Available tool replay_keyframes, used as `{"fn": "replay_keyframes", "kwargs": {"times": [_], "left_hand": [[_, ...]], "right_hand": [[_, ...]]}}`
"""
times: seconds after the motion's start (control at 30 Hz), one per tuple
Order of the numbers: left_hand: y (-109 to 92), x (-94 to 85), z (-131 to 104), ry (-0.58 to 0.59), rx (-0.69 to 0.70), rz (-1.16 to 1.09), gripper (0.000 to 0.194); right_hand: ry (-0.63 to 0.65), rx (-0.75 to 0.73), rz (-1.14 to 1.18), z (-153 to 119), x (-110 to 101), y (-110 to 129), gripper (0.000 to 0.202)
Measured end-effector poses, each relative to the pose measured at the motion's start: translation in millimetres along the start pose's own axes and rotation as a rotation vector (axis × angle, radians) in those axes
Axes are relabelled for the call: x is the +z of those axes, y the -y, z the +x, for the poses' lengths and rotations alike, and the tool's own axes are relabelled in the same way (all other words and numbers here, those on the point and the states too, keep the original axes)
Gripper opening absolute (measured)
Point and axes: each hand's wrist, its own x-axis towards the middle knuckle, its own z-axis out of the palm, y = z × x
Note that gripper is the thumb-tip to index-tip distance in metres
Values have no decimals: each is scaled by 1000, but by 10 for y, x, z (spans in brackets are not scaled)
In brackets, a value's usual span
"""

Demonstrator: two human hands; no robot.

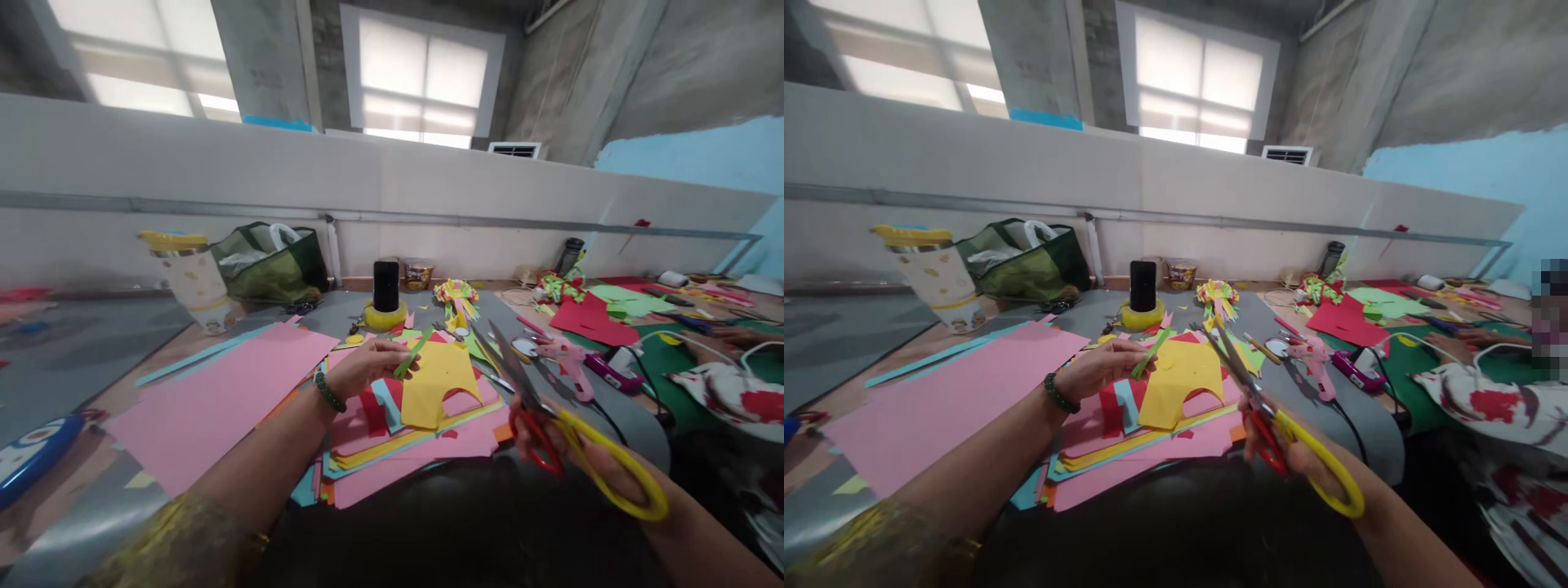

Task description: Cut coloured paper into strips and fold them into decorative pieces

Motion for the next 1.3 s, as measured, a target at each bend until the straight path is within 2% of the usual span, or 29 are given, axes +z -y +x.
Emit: {"fn": "replay_keyframes", "kwargs": {"times": [0.07, 0.23, 0.43, 0.57, 0.83, 1.0, 1.13, 1.23, 1.3], "left_hand": [[4, 20, -10, 15, 3, 21, 35], [31, 76, -21, 59, -31, 66, 29], [78, 140, -8, 105, -88, 127, 26], [82, 159, -12, 113, -83, 143, 26], [68, 183, -31, 120, -66, 144, 21], [73, 160, -23, 122, -69, 112, 21], [34, 73, 6, 14, -121, 12, 17], [-42, -8, 28, -176, -150, -99, 7], [-101, -67, 35, -285, -161, -147, 11]], "right_hand": [[88, -23, 34, -10, 37, 1, 79], [50, -55, -239, 70, 152, 29, 86], [98, -28, -315, 169, 227, 300, 97], [130, 32, -339, 209, 259, 322, 105], [110, 13, -306, 238, 309, 231, 75], [-36, -20, -337, 291, 277, 171, 56], [-77, 135, -552, 551, 93, 221, 45], [-25, 296, -799, 835, 43, 227, 35], [43, 344, -886, 997, 93, 174, 29]]}}
